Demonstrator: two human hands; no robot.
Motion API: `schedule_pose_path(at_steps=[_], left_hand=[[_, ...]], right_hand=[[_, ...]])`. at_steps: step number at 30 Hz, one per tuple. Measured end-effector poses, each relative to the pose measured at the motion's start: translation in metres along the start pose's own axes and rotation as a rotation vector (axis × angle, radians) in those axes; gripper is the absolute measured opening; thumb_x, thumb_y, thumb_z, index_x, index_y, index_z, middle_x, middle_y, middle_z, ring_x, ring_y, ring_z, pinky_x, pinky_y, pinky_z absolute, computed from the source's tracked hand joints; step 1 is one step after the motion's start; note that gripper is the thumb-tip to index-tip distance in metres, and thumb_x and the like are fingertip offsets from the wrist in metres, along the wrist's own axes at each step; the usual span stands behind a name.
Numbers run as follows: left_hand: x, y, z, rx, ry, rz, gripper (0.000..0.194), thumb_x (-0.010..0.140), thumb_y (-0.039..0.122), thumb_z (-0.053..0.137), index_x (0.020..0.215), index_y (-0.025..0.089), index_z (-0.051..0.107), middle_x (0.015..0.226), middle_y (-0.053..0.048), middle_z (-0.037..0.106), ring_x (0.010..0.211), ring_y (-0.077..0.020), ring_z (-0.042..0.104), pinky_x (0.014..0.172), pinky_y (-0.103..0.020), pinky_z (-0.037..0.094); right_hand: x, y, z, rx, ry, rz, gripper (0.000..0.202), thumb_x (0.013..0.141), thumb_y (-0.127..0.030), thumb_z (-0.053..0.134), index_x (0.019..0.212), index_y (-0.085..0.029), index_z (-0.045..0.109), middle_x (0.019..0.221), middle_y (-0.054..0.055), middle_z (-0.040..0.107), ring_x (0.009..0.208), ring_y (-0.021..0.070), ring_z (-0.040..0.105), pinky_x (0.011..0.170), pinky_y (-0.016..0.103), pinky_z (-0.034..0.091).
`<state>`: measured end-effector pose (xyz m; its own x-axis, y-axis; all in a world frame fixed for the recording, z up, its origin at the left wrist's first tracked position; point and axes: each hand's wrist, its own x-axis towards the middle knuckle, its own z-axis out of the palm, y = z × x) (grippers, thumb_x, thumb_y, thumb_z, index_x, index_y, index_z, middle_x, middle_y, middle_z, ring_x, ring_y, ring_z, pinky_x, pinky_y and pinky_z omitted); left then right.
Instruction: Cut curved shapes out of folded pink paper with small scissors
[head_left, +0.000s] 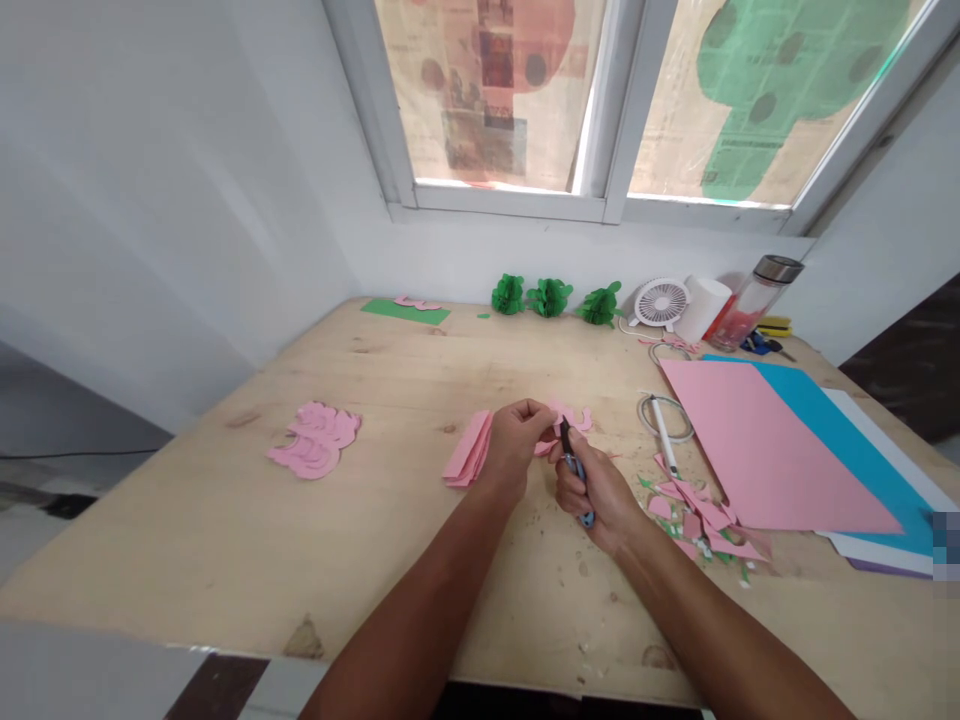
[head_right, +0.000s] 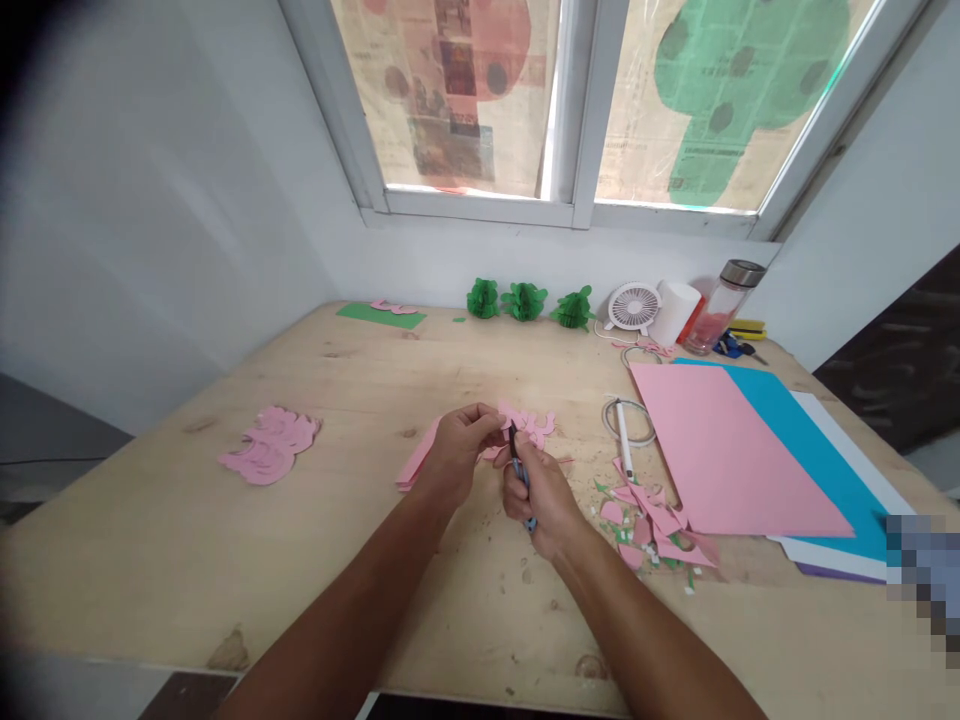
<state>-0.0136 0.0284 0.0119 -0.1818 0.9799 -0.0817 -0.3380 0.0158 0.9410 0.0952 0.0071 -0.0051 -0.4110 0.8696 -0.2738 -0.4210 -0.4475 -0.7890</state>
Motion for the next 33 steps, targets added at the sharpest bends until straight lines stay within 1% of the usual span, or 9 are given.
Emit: schedule_pose_path(at_steps=[5,12,23,27,33], left_hand=[[-0.0017,0.0021,0.0014,-0.035,-0.048,-0.02,0.016,0.058,0.023,0.062,0.05,0.014,0.051,0.043,0.004,0.045,0.039,-0.0065,0.042,0.046,-0.022,0.037],[0.0007,-0.001,-0.0007,-0.023,-0.015,-0.017,0.016,0.055,0.024,0.064,0.051,0.014,0.053,0.047,0.002,0.049,0.044,-0.0078,0.045,0.045,-0.021,0.037],[-0.0007,0.0011,-0.0007,-0.043,-0.037,-0.036,0.015,0.057,0.023,0.062,0.052,0.013,0.052,0.05,0.001,0.05,0.045,-0.008,0.045,0.043,-0.02,0.034],[-0.0007,0.0011,-0.0012,-0.055,-0.07,-0.045,0.015,0.059,0.023,0.061,0.053,0.014,0.052,0.05,0.001,0.049,0.043,-0.0071,0.042,0.042,-0.02,0.033],[0.0014,-0.0007,-0.0019,-0.04,-0.045,-0.045,0.016,0.056,0.024,0.064,0.052,0.014,0.053,0.052,0.0,0.051,0.046,-0.0076,0.045,0.044,-0.02,0.035]], right_hand=[[-0.0003,-0.0004,0.0015,0.007,-0.001,-0.001,0.038,0.075,-0.054,0.055,0.07,-0.016,0.053,0.037,-0.011,0.03,0.028,0.002,0.017,0.03,0.016,0.013],[-0.0016,-0.0016,0.0049,0.014,-0.004,0.006,0.038,0.076,-0.054,0.054,0.069,-0.017,0.052,0.036,-0.012,0.028,0.027,0.0021,0.015,0.03,0.016,0.011],[-0.0035,-0.0031,0.0059,0.006,-0.007,0.015,0.038,0.076,-0.054,0.054,0.068,-0.017,0.052,0.036,-0.012,0.027,0.028,0.0022,0.015,0.031,0.017,0.011],[-0.0038,-0.0029,0.0061,0.007,-0.007,0.014,0.039,0.076,-0.055,0.054,0.068,-0.017,0.052,0.036,-0.012,0.027,0.028,0.0021,0.015,0.031,0.017,0.011],[-0.0028,-0.0018,0.0047,0.01,-0.002,0.024,0.04,0.074,-0.056,0.055,0.068,-0.017,0.052,0.036,-0.012,0.027,0.028,0.002,0.015,0.031,0.017,0.011]])
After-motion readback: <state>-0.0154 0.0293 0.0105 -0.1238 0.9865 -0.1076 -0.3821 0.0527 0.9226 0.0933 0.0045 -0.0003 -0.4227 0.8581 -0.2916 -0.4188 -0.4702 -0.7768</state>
